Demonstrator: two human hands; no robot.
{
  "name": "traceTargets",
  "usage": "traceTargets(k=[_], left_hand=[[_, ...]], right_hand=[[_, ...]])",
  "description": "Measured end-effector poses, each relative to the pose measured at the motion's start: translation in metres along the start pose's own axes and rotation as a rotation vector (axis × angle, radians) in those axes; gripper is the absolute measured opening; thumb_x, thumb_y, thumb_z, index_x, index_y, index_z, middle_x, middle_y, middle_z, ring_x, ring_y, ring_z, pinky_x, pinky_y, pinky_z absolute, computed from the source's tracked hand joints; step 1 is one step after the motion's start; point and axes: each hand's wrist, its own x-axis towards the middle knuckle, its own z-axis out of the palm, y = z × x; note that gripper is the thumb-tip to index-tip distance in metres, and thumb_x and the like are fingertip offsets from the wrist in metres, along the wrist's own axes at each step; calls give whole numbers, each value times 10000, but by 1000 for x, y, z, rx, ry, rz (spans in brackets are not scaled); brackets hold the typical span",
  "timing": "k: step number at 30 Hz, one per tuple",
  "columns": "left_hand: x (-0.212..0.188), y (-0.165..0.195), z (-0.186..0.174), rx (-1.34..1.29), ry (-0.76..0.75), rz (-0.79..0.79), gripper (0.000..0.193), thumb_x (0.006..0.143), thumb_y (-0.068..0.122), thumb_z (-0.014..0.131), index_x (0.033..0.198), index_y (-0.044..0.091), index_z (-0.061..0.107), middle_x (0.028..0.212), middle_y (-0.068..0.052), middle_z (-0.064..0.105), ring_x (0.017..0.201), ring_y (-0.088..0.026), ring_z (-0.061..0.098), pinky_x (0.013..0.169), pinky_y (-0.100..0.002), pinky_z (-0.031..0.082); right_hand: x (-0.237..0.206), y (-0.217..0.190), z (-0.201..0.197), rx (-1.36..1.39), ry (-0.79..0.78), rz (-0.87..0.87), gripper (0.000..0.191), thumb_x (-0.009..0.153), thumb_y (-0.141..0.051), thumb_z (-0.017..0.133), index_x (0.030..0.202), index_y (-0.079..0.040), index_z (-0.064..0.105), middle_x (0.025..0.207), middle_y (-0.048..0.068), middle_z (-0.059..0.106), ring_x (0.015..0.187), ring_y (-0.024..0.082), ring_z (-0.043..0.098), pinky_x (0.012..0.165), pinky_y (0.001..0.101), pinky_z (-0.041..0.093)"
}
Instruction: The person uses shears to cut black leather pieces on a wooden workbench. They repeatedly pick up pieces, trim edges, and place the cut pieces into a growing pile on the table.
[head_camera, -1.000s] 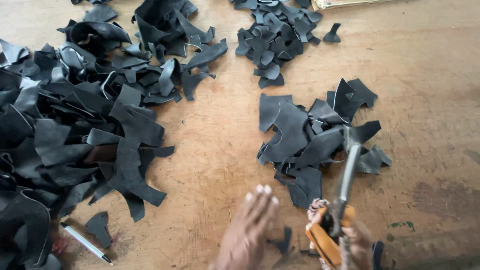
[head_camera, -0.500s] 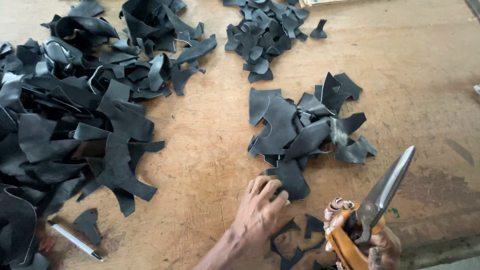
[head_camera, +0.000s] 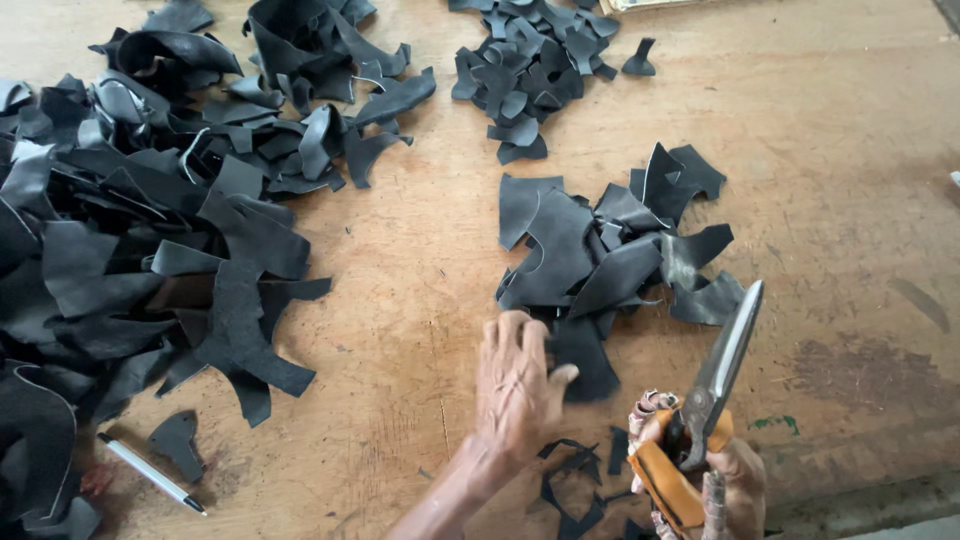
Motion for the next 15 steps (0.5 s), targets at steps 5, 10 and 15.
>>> traceTargets(k=[5, 10, 15], left_hand=[[-11, -14, -6, -499, -201, -226, 335, 794, 54, 823, 1047, 58, 605, 949, -51, 691, 896, -172, 655, 803, -354, 568], [1, -55, -39, -1135, -154, -533, 511, 796, -36, 810, 1260, 50, 616, 994, -36, 648, 884, -107, 625, 766, -284, 577], [1, -79, -67, -1382, -73, -509, 570, 826, -14, 788, 1359, -24, 583, 1162, -84, 703, 1012, -151, 697, 827, -311, 646]], right_hand=[[2, 14, 1, -18, 16, 37, 517, 775, -104, 719, 1188, 168, 568, 959, 290, 688, 588, 342, 693, 403, 440, 590], [10, 24, 4, -159, 60, 143, 497, 772, -86, 710, 1171, 181, 579, 938, 302, 693, 542, 343, 691, 366, 436, 583], [16, 43, 3, -418, 167, 261, 478, 770, -69, 700, 1153, 194, 590, 917, 314, 699, 496, 344, 690, 330, 432, 576]])
